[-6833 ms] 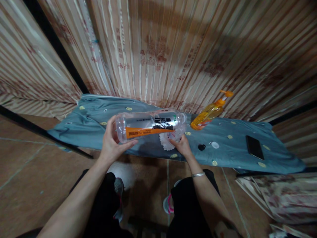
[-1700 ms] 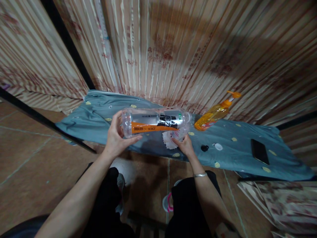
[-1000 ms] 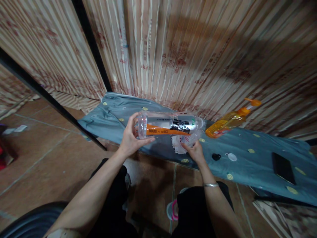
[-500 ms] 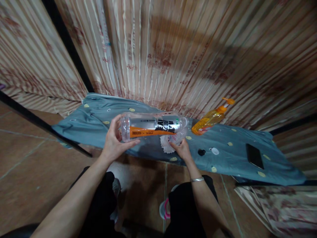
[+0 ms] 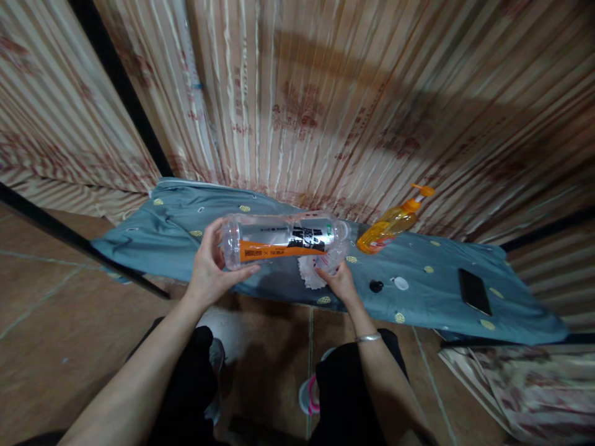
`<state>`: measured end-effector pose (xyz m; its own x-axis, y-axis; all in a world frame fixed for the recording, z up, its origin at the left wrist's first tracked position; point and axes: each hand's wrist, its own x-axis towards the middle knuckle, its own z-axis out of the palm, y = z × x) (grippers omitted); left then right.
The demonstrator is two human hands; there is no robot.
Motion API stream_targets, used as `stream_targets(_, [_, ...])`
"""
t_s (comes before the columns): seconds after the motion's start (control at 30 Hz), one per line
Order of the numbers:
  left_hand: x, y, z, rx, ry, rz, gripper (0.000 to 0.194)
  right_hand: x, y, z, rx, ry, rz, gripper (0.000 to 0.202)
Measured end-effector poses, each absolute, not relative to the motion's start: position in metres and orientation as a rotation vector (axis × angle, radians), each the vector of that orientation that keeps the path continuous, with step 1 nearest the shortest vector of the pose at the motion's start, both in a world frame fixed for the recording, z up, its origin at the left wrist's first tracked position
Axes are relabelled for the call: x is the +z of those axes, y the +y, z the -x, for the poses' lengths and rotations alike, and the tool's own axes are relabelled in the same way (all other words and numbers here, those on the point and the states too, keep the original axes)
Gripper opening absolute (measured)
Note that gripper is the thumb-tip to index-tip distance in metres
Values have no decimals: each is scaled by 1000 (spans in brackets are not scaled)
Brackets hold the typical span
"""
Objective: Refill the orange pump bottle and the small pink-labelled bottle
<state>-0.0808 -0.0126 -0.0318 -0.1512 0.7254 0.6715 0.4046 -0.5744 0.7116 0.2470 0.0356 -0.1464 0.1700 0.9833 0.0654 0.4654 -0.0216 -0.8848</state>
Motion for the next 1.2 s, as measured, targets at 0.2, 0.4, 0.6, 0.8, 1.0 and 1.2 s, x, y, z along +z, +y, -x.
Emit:
stream_targets(0.2, [-28, -15, 79, 1782, 1288, -1843, 98, -150, 35, -247, 804, -1398, 1591, 64])
stream_targets(0.4, [-28, -15, 79, 1781, 1251, -1851, 99, -147, 35, -248, 799, -1401, 1609, 59])
stream_targets(0.6, [-30, -14, 80, 1771, 1250, -1867, 98, -140, 33, -244, 792, -1382, 1614, 61])
stream_targets(0.8, [-33, -12, 82, 1764, 1272, -1892, 96, -142, 33, -245, 786, -1388, 1593, 65])
stream_targets(1.0, [-32, -12, 81, 1775, 1254, -1871, 96, -146, 35, -246, 761, -1408, 1638, 60])
stream_targets(1.2, [-30, -13, 81, 1749, 1288, -1872, 96, -148, 35, -246, 736, -1422, 1596, 57])
